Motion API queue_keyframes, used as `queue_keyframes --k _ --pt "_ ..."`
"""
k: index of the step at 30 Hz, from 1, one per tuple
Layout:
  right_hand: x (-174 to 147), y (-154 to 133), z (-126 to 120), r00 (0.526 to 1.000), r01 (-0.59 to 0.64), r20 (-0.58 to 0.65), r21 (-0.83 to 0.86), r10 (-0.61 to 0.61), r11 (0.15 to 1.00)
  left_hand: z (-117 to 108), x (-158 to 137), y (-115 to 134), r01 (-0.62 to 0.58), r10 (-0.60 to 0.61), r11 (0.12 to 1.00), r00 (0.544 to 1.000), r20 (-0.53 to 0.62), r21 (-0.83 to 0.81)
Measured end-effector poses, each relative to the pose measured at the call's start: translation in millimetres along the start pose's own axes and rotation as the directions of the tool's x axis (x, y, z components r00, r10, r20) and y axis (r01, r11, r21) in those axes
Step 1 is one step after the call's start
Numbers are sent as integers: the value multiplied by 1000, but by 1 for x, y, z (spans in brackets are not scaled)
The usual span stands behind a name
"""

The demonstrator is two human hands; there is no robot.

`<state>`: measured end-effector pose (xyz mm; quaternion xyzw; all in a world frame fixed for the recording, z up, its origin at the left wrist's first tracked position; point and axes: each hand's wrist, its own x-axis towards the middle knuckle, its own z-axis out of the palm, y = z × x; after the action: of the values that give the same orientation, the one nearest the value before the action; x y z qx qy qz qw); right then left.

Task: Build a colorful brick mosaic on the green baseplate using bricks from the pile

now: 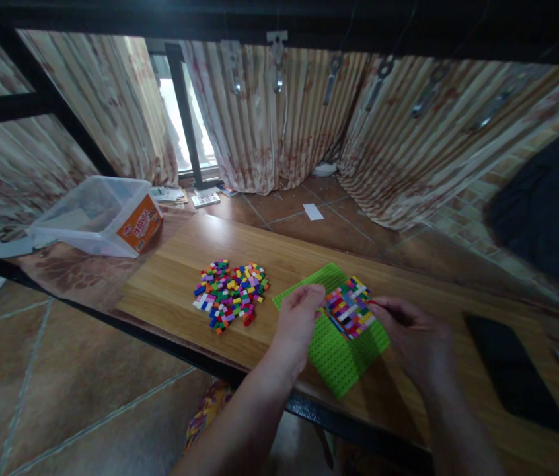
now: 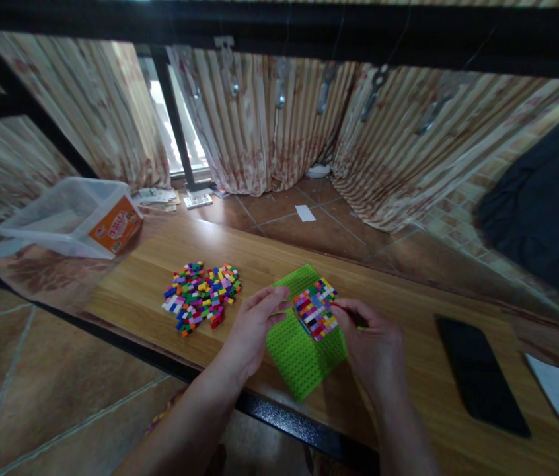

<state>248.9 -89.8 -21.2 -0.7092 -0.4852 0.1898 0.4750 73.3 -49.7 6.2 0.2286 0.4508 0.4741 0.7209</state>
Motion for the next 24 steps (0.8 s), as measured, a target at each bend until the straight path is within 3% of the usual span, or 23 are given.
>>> queue_keyframes --k 3,8,16,24 --pt "2 12 -2 996 -90 -11 -26 89 996 0 0 1 17 -17 1000 1000 -2 23" --pt "0 14 10 999 3 40 -51 -1 999 1 -2 2 18 -19 999 1000 20 38" --pt "7 10 18 997 68 -18 -184 -73 981 -1 0 3 29 -31 997 999 25 76" --pt "9 8 23 995 16 -94 -235 -39 972 -1 -2 4 38 -42 995 998 38 87"
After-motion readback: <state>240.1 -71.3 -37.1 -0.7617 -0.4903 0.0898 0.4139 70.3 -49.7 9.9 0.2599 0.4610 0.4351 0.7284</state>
